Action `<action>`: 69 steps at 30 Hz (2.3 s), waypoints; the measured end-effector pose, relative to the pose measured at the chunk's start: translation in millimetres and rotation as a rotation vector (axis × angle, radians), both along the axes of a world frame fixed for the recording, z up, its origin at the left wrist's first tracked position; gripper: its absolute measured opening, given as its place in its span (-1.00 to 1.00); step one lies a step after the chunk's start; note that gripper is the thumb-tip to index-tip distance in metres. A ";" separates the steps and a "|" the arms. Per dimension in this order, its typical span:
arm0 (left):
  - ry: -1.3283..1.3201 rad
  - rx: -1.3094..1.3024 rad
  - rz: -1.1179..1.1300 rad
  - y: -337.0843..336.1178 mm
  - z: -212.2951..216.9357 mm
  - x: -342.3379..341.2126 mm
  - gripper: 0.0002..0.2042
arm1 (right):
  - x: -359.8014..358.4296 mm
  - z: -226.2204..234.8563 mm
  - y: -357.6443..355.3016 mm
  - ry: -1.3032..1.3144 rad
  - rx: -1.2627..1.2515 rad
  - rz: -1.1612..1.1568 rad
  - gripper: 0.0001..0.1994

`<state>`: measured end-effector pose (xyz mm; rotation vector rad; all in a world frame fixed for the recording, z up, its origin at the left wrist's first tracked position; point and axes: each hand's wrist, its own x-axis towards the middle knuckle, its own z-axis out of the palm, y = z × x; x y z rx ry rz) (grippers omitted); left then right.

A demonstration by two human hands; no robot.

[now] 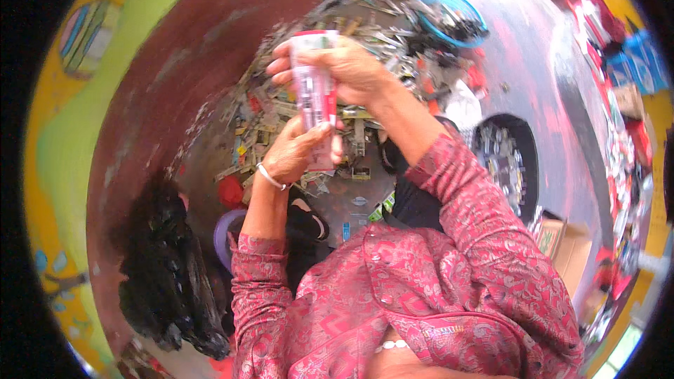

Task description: The person sorts through various packaged items on the floor, picking them up to clean them with a cloth and then placing some of the items into a plastic bag.

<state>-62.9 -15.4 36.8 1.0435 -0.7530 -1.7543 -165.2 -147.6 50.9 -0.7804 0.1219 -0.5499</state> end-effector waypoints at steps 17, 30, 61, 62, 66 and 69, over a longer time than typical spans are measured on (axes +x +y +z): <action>-0.113 0.076 0.345 -21.1 -32.4 9.1 -0.83 | -274.3 -128.3 -39.4 0.848 -0.116 -0.783 -0.73; -0.154 0.186 0.313 -44.9 -56.8 -7.2 -0.85 | -232.0 -317.2 26.1 1.280 -0.559 -0.339 -0.76; -0.208 0.311 0.321 -45.1 -71.0 -15.0 -0.83 | -124.9 -366.6 -19.4 0.698 -0.463 0.672 -0.49; -0.173 0.304 0.297 -48.9 -71.2 -15.7 -0.84 | -129.1 -378.4 -22.0 0.671 -0.534 0.642 -0.54; -0.173 0.320 0.333 -50.0 -70.1 -13.6 -0.85 | -129.1 -364.4 -34.9 1.089 -0.814 0.459 -0.68; -0.203 0.317 0.378 -46.0 -63.6 -12.6 -0.85 | -143.6 -349.9 -54.3 1.356 -0.635 -0.092 -0.75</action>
